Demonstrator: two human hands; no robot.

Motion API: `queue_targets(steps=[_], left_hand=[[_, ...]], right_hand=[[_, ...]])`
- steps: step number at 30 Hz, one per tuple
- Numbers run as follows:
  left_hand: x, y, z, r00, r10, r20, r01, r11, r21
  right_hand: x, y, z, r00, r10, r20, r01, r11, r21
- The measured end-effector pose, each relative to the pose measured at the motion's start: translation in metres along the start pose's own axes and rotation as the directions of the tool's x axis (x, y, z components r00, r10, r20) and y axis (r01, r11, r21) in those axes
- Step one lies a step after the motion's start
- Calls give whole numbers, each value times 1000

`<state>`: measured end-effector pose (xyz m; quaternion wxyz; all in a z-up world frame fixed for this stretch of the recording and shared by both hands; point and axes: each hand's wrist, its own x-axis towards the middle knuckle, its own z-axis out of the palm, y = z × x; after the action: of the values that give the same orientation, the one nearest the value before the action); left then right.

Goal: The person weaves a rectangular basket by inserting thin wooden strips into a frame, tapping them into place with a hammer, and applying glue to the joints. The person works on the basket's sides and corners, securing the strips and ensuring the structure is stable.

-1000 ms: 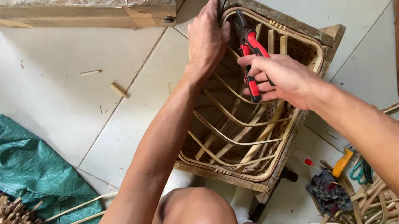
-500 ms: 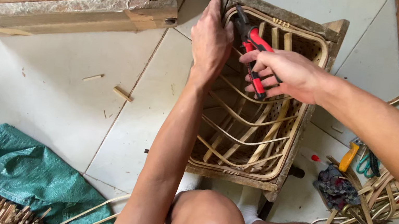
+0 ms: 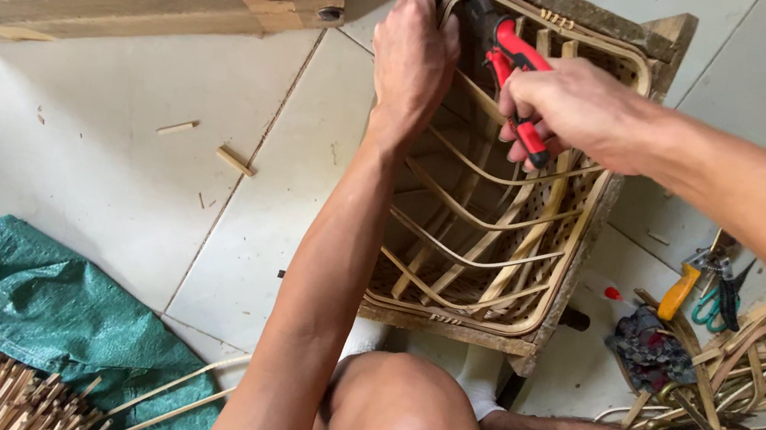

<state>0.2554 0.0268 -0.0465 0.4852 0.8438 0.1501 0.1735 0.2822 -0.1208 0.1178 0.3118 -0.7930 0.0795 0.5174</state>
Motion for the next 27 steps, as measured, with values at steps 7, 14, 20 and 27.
queue_targets(steps=[7,14,20,27], left_hand=[[5,2,2,1000,-7,-7,7,999,49],[-2,-12,6,999,38,-35,-35,997,70],[4,-5,-1,998,-61,27,59,997,46],[-73,-4,-122,768,-127,627,490,747,-449]], right_hand=[[-16,1,-2,993,43,111,-67,973,223],[-16,24,9,998,2,56,-29,880,473],[-14,36,10,999,-16,30,1,896,443],[-82,125,-8,935,-302,-186,348,882,317]])
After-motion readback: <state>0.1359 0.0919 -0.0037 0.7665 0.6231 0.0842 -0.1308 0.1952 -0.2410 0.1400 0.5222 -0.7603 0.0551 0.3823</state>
